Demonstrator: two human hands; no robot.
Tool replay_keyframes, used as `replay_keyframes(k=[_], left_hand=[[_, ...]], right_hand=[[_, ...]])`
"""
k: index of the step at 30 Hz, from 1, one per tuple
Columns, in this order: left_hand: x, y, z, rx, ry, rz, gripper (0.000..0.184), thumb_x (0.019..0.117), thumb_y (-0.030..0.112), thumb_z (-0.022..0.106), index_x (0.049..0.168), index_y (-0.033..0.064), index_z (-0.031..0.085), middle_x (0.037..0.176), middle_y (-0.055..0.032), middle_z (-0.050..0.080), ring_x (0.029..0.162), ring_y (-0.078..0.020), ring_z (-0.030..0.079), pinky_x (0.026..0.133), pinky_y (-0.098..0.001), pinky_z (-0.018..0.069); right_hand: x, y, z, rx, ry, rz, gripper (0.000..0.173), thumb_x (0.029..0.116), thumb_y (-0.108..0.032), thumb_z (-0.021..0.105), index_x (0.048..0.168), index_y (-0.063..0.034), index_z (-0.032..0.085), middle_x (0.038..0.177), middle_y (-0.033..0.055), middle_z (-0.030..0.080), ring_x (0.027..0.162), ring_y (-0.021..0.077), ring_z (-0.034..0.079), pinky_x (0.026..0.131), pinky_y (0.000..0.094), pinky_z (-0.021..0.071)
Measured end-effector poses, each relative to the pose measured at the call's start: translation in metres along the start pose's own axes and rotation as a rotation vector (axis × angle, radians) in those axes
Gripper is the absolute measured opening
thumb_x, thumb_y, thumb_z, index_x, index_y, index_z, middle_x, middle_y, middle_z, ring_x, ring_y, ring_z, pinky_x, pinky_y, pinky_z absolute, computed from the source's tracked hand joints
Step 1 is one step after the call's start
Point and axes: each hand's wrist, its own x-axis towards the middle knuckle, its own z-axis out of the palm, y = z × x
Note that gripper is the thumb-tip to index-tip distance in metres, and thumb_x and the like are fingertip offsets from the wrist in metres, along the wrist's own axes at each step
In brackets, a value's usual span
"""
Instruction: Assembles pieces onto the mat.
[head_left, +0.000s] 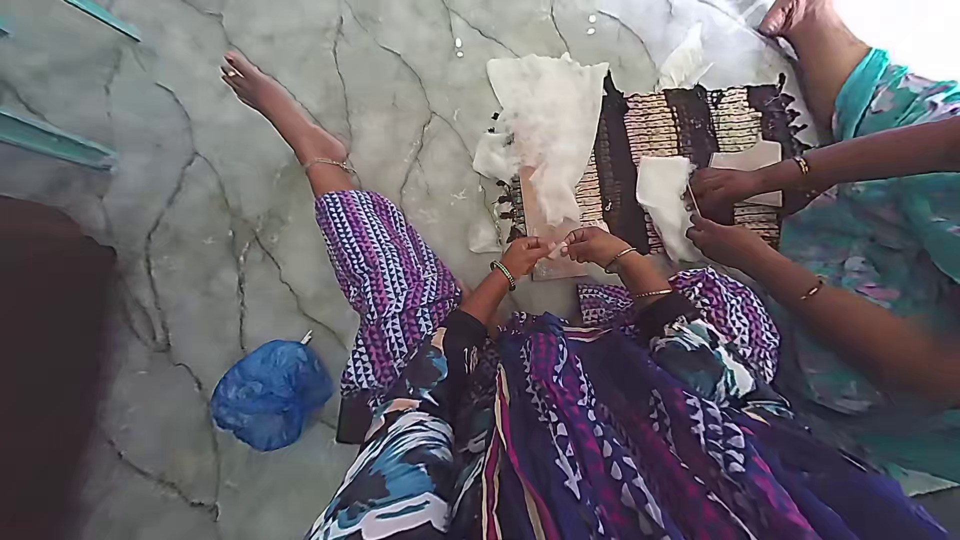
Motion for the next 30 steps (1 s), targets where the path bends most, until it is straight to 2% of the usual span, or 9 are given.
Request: replay_keyframes(k=[1,2,3,4,7,11,17,22,30], left_hand=[[0.001,-0.003,-0.002,0.111,0.051,-0.028,0.019,0.1037,0.013,0.062,0.111,-0.0031,0.067,0.085,-0.0051,0.063,0.062,-0.0048,0.047,0.058,-0.0221,0.0414],[0.002,-0.005,-0.004,0.19,0.084,-0.061,0.023,0.1022,0.011,0.064,0.117,-0.0068,0.066,0.102,-0.0161,0.069,0.085,-0.0169,0.06,0.08,-0.0336,0.0508],[0.004,-0.008,-0.006,0.241,0.116,-0.079,0.032,0.1021,0.011,0.065,0.127,-0.0091,0.062,0.117,-0.0249,0.069,0.105,-0.0291,0.066,0.098,-0.0442,0.0517],[0.004,-0.012,-0.007,0.288,0.158,-0.092,0.043,0.1029,0.015,0.064,0.138,-0.0081,0.055,0.123,-0.0291,0.066,0.112,-0.0368,0.065,0.103,-0.0511,0.0494],[-0.003,-0.01,-0.001,0.47,0.288,-0.134,0.056,0.109,0.036,0.051,0.152,0.0014,0.041,0.135,-0.0288,0.06,0.123,-0.0437,0.062,0.104,-0.0621,0.0477],[-0.024,-0.005,0.012,0.633,0.216,-0.05,0.045,0.1145,0.024,0.03,0.144,-0.0007,0.053,0.142,-0.0264,0.057,0.131,-0.0411,0.058,0.108,-0.0598,0.0455],[-0.02,-0.008,0.028,0.665,0.253,-0.027,0.036,0.1078,0.022,0.055,0.139,0.0071,0.064,0.126,-0.0216,0.066,0.113,-0.0362,0.065,0.101,-0.0546,0.0496],[-0.005,-0.012,0.036,0.779,0.154,-0.085,0.036,0.1079,0.027,0.052,0.138,0.0125,0.067,0.137,-0.0225,0.062,0.125,-0.0384,0.061,0.108,-0.0571,0.0467],[-0.008,-0.017,0.037,0.805,0.164,-0.068,0.035,0.1087,0.023,0.05,0.138,0.0156,0.067,0.134,-0.0208,0.063,0.123,-0.0368,0.062,0.104,-0.0563,0.0482]], right_hand=[[0.006,0.005,0.005,-0.092,0.081,0.013,0.005,0.0985,-0.001,0.063,0.094,-0.0003,0.063,0.077,0.001,0.065,0.06,0.0038,0.053,0.057,0.0218,0.0444],[0.013,0.011,0.009,-0.211,0.159,0.021,0.008,0.0975,-0.005,0.067,0.1,0.0023,0.066,0.083,0.0062,0.066,0.067,0.0095,0.055,0.063,0.0282,0.047],[0.019,0.018,0.012,-0.314,0.218,0.033,0.017,0.0968,-0.009,0.07,0.107,0.0053,0.068,0.095,0.0155,0.068,0.081,0.0211,0.061,0.077,0.041,0.0507],[0.023,0.024,0.014,-0.393,0.273,0.032,0.024,0.0959,-0.011,0.071,0.111,0.0069,0.069,0.104,0.0233,0.07,0.096,0.0332,0.066,0.09,0.0537,0.0505],[0.027,0.034,0.023,-0.528,0.387,0.002,0.027,0.0942,-0.016,0.072,0.11,0.0061,0.07,0.106,0.0284,0.07,0.105,0.0455,0.066,0.094,0.0659,0.0478],[0.022,0.032,0.025,-0.577,0.426,0.021,0.035,0.0923,-0.02,0.074,0.115,0.0056,0.067,0.107,0.0298,0.069,0.106,0.0479,0.066,0.092,0.0674,0.0484],[0.026,0.038,0.012,-0.51,0.336,-0.024,0.03,0.0968,-0.016,0.069,0.119,0.0047,0.068,0.109,0.027,0.071,0.107,0.0437,0.067,0.097,0.063,0.0479],[0.026,0.038,0.015,-0.57,0.361,-0.041,0.023,0.0961,-0.01,0.066,0.115,0.0025,0.071,0.113,0.0272,0.071,0.111,0.0451,0.066,0.097,0.0653,0.0479],[0.025,0.03,0.011,-0.643,0.389,0.015,0.024,0.0977,-0.016,0.066,0.113,0.0016,0.069,0.111,0.027,0.07,0.11,0.0461,0.066,0.091,0.0671,0.049]])
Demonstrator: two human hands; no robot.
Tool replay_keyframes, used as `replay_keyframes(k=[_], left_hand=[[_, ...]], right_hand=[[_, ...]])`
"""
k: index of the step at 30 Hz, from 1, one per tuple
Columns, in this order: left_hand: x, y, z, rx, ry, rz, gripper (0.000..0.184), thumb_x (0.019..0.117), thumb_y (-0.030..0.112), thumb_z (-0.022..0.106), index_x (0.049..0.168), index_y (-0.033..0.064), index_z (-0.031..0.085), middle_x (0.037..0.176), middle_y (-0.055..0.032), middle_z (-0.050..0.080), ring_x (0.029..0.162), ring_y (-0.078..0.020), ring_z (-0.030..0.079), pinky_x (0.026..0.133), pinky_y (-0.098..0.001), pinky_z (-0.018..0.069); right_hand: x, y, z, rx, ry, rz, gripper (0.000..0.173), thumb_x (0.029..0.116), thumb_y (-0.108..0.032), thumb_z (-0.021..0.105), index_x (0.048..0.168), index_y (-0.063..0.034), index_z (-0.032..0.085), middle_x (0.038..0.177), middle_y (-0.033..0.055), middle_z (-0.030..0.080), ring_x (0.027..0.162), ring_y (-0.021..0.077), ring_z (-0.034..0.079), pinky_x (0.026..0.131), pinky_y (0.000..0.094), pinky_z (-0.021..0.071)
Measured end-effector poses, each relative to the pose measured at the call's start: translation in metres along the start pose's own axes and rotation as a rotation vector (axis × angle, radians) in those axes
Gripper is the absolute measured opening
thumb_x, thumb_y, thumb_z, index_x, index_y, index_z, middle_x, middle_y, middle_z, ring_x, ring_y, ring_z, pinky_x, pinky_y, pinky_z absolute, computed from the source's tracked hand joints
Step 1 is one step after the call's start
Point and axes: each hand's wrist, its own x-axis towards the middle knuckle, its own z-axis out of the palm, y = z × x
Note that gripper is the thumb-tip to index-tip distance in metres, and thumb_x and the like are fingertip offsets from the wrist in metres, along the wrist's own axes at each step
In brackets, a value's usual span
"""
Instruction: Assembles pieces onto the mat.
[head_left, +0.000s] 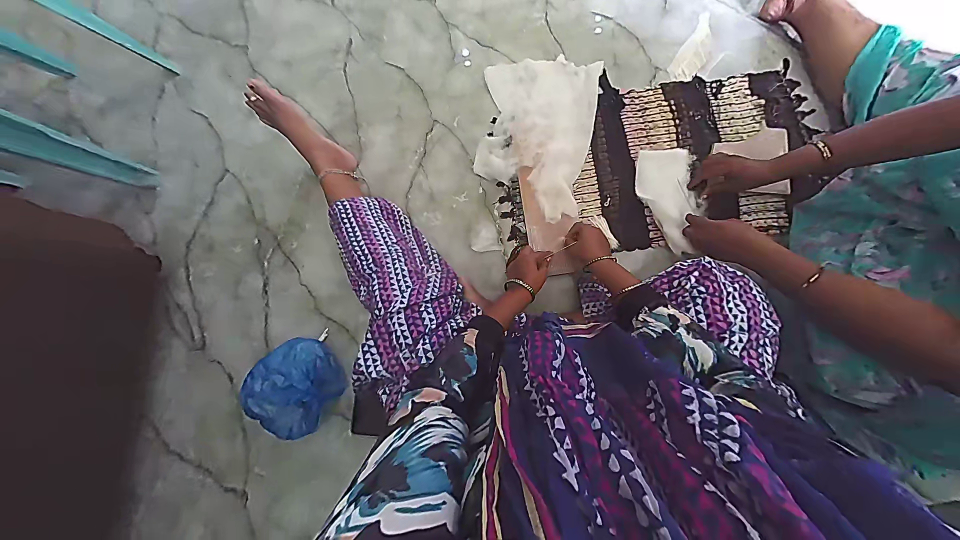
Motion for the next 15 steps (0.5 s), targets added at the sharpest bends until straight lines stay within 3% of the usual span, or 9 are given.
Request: replay_keyframes(k=[10,13,15], left_hand=[[-0.005,-0.003,0.003,-0.059,0.031,0.043,0.042,0.1107,0.037,0.045,0.137,0.0119,0.067,0.137,-0.0239,0.06,0.12,-0.0394,0.063,0.102,-0.0588,0.0492],[-0.007,-0.006,0.006,-0.132,0.049,0.05,0.044,0.1134,0.027,0.036,0.137,0.002,0.064,0.138,-0.0277,0.058,0.126,-0.0425,0.059,0.107,-0.059,0.0456],[-0.008,-0.01,0.008,-0.141,0.085,0.032,0.041,0.1128,0.019,0.036,0.14,0.0018,0.062,0.139,-0.0263,0.059,0.129,-0.0406,0.058,0.111,-0.0552,0.0445]], right_hand=[[-0.001,0.001,0.001,0.023,0.032,0.009,0.024,0.0976,-0.015,0.066,0.112,0.004,0.068,0.109,0.029,0.069,0.107,0.0478,0.066,0.089,0.0672,0.0493],[-0.002,0.001,0.001,0.022,0.037,0.0,0.025,0.0989,-0.015,0.063,0.114,0.0052,0.068,0.11,0.0298,0.069,0.109,0.0482,0.066,0.091,0.0671,0.049],[-0.001,0.002,0.002,0.018,0.037,-0.008,0.025,0.0995,-0.015,0.063,0.113,0.0052,0.067,0.109,0.0295,0.069,0.108,0.0478,0.066,0.091,0.0665,0.0492]])
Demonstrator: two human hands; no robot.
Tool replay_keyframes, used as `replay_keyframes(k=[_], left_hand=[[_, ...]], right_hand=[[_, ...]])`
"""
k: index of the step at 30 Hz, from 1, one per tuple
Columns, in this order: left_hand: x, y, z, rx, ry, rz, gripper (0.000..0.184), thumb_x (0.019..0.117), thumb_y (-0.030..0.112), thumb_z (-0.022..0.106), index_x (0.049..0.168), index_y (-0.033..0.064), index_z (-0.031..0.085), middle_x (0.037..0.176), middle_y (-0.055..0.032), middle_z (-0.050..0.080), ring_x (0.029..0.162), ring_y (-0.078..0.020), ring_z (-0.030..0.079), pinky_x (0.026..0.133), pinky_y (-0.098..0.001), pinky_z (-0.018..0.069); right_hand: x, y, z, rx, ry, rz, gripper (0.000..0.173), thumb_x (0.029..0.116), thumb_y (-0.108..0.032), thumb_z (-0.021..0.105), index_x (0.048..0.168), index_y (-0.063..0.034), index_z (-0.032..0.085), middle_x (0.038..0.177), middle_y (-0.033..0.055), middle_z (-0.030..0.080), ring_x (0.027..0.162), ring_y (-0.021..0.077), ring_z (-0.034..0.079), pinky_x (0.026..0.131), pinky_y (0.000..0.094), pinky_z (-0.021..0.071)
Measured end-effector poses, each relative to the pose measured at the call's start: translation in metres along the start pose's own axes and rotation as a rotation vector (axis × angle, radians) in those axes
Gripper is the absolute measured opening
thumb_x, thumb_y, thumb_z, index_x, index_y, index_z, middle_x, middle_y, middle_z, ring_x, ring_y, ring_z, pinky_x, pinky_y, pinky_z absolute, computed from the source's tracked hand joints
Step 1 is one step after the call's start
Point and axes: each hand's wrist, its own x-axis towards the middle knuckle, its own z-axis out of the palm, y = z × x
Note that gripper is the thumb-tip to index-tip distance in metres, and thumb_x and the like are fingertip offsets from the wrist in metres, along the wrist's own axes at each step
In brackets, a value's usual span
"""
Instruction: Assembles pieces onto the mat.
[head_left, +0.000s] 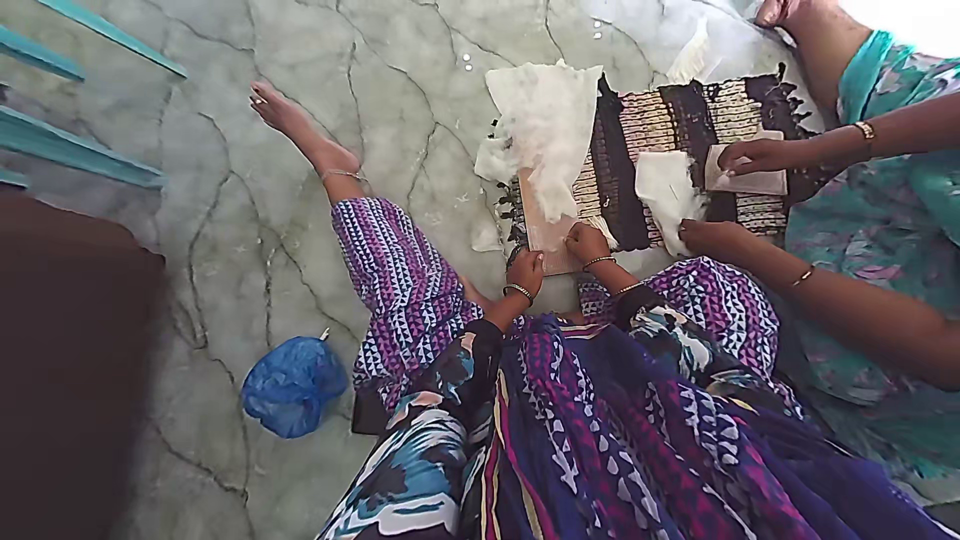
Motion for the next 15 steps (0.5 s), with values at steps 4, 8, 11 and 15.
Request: replay_keyframes(k=[4,8,11,15], left_hand=[[-0.003,-0.002,-0.002,0.025,0.05,-0.022,0.038,0.1095,0.01,0.041,0.14,0.0043,0.063,0.136,-0.0252,0.062,0.127,-0.0385,0.06,0.11,-0.0524,0.0462],[-0.001,0.003,-0.001,0.056,0.064,-0.033,0.035,0.1084,0.01,0.044,0.135,0.0033,0.066,0.134,-0.024,0.063,0.125,-0.0371,0.062,0.109,-0.0516,0.0474],[0.003,0.004,0.0,0.115,0.037,-0.039,0.034,0.108,0.01,0.045,0.133,0.0036,0.067,0.134,-0.0242,0.062,0.125,-0.0385,0.062,0.107,-0.0538,0.0483],[0.009,-0.005,0.006,0.152,0.08,-0.014,0.03,0.1057,0.01,0.05,0.127,0.003,0.07,0.129,-0.0234,0.065,0.12,-0.0391,0.065,0.102,-0.0562,0.0516]], right_hand=[[0.0,-0.001,0.0,-0.001,-0.011,-0.003,0.024,0.0997,-0.014,0.062,0.113,0.0053,0.067,0.11,0.0301,0.069,0.109,0.0481,0.066,0.092,0.0664,0.0489],[0.002,0.002,0.0,0.019,-0.012,-0.004,0.024,0.0997,-0.015,0.062,0.113,0.0051,0.068,0.11,0.0299,0.069,0.109,0.0478,0.066,0.092,0.0665,0.0488],[0.001,0.002,0.0,0.012,0.007,-0.01,0.024,0.0995,-0.013,0.061,0.113,0.0051,0.068,0.11,0.03,0.069,0.109,0.0475,0.066,0.092,0.066,0.049],[-0.011,-0.004,0.01,-0.217,0.126,-0.343,0.03,0.0976,-0.005,0.057,0.124,0.0053,0.066,0.128,0.0288,0.063,0.121,0.0459,0.061,0.099,0.0626,0.0476]])
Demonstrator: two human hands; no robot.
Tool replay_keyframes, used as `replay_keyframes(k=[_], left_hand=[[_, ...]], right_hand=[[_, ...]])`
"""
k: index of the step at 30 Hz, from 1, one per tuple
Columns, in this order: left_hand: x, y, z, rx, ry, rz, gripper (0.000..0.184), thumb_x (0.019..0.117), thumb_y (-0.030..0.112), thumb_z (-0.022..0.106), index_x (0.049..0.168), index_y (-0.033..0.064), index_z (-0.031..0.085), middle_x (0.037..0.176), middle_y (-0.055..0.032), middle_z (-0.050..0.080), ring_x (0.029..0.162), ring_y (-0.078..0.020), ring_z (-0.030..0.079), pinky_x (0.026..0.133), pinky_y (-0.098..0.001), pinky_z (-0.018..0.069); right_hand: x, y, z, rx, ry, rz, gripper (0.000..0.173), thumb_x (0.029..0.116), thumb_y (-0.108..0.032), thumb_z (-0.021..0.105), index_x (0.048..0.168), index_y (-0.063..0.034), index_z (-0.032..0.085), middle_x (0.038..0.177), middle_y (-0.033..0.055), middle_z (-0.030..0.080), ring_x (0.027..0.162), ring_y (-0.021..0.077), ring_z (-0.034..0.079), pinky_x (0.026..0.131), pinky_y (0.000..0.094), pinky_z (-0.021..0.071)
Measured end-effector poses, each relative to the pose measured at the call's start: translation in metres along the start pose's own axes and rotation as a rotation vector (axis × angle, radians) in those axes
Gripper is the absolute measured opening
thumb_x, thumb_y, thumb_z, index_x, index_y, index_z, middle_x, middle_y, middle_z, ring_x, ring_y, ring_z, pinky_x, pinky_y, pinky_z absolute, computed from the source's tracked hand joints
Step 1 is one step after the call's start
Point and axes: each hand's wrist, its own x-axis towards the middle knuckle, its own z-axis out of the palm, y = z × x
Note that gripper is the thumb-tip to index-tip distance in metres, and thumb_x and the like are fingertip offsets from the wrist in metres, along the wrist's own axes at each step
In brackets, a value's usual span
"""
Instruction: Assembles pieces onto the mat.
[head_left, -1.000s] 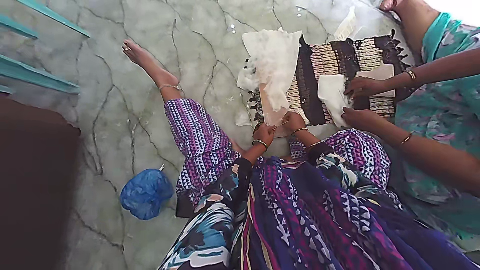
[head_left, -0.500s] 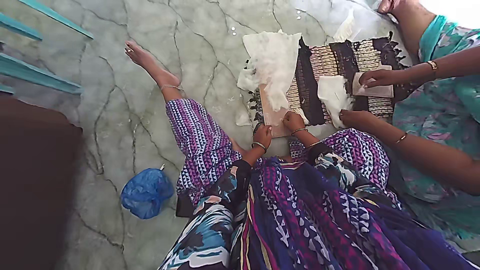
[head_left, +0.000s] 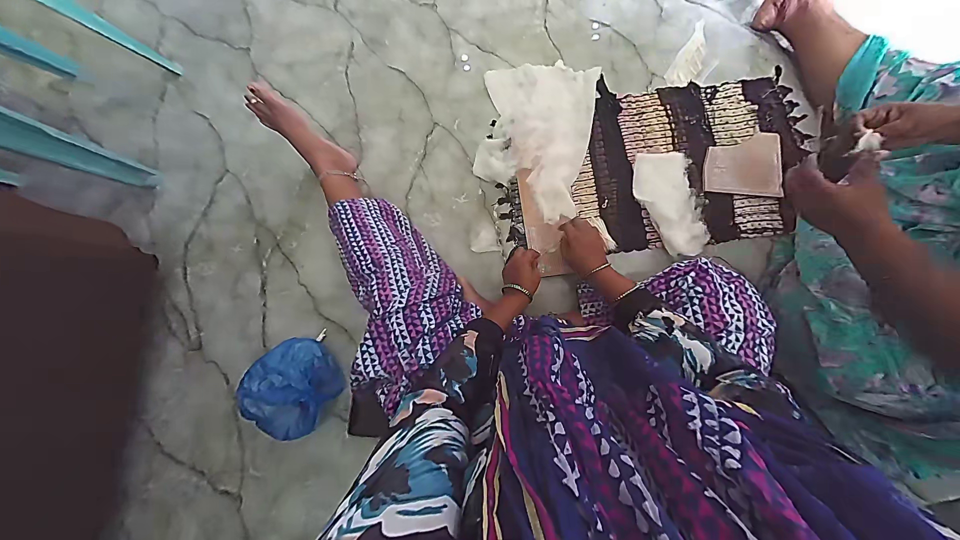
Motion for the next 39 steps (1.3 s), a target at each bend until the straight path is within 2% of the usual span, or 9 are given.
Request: replay_keyframes(k=[3,7,15,19,24,30,33,35,39], left_hand=[[-0.004,0.008,-0.01,-0.005,-0.044,-0.028,0.031,0.1062,0.011,0.05,0.13,0.0023,0.068,0.133,-0.0228,0.064,0.124,-0.0381,0.063,0.105,-0.0552,0.0492],[0.001,-0.001,-0.012,-0.089,-0.049,-0.059,0.03,0.1054,0.013,0.054,0.13,-0.0003,0.066,0.132,-0.0216,0.065,0.122,-0.0362,0.064,0.105,-0.0553,0.0489],[-0.004,-0.014,-0.028,-0.077,-0.307,-0.028,0.028,0.1027,0.013,0.061,0.124,-0.0042,0.067,0.123,-0.0243,0.069,0.123,-0.038,0.063,0.109,-0.0553,0.0455],[-0.001,-0.011,-0.03,-0.076,-0.246,-0.053,0.028,0.1031,0.011,0.057,0.125,-0.0029,0.067,0.125,-0.0241,0.068,0.124,-0.0387,0.063,0.109,-0.0582,0.0452],[0.0,-0.012,-0.036,-0.074,-0.168,-0.066,0.028,0.1042,0.008,0.053,0.127,-0.0031,0.065,0.128,-0.0239,0.067,0.125,-0.0387,0.062,0.108,-0.0583,0.0461],[-0.004,-0.023,-0.029,-0.033,-0.24,0.01,0.028,0.1032,0.009,0.055,0.124,-0.0032,0.067,0.125,-0.0255,0.068,0.124,-0.0416,0.063,0.106,-0.0612,0.0467],[-0.001,-0.013,-0.039,0.089,-0.372,0.036,0.032,0.1045,0.012,0.053,0.131,-0.0015,0.065,0.132,-0.0244,0.066,0.13,-0.0408,0.059,0.11,-0.0612,0.0433],[-0.002,-0.011,-0.043,0.127,-0.369,0.047,0.031,0.1043,0.011,0.053,0.13,-0.0002,0.066,0.132,-0.0238,0.066,0.13,-0.0405,0.059,0.109,-0.0618,0.0437],[-0.003,-0.01,-0.046,0.135,-0.348,0.095,0.028,0.1051,0.01,0.052,0.125,-0.0019,0.067,0.129,-0.0257,0.067,0.126,-0.043,0.061,0.106,-0.0641,0.0453]], right_hand=[[-0.01,-0.006,0.024,-0.143,-0.115,-0.278,0.049,0.1065,-0.018,0.047,0.15,0.0044,0.047,0.162,0.0225,0.038,0.151,0.0395,0.036,0.121,0.061,0.0261],[-0.024,-0.009,0.035,-0.202,-0.321,-0.202,0.073,0.1085,-0.042,0.043,0.161,0.0039,0.021,0.172,0.021,0.012,0.16,0.0344,0.012,0.127,0.0548,0.0121],[-0.071,-0.029,0.0,-0.258,-0.609,-0.034,0.089,0.1044,-0.059,0.043,0.162,0.0043,0.019,0.171,0.023,0.012,0.16,0.0365,0.012,0.127,0.0597,0.008],[-0.062,-0.026,-0.009,-0.162,-0.338,-0.023,0.054,0.1084,-0.033,0.044,0.149,0.0023,0.049,0.155,0.0213,0.049,0.151,0.0345,0.038,0.127,0.0587,0.0127],[-0.037,-0.03,0.014,-0.207,-0.289,-0.022,0.073,0.1083,-0.043,0.045,0.159,0.0063,0.027,0.17,0.0236,0.018,0.159,0.0353,0.017,0.127,0.0565,0.0134],[-0.058,-0.026,0.033,-0.302,-0.459,0.024,0.102,0.0998,-0.069,0.038,0.162,0.0072,0.009,0.171,0.0268,0.007,0.16,0.0375,0.009,0.128,0.0546,0.0114],[-0.065,-0.035,0.01,-0.276,-0.524,0.05,0.085,0.1036,-0.055,0.047,0.159,0.0062,0.027,0.167,0.0269,0.023,0.157,0.0391,0.023,0.126,0.0594,0.0119],[-0.062,-0.044,-0.005,-0.249,-0.424,0.08,0.056,0.1058,-0.036,0.047,0.149,-0.0002,0.048,0.146,0.0236,0.057,0.14,0.0373,0.051,0.124,0.0593,0.0195],[-0.052,-0.033,-0.007,-0.257,-0.251,0.097,0.031,0.1029,-0.012,0.052,0.128,-0.0005,0.068,0.129,0.024,0.064,0.123,0.0417,0.059,0.105,0.0613,0.0398]])
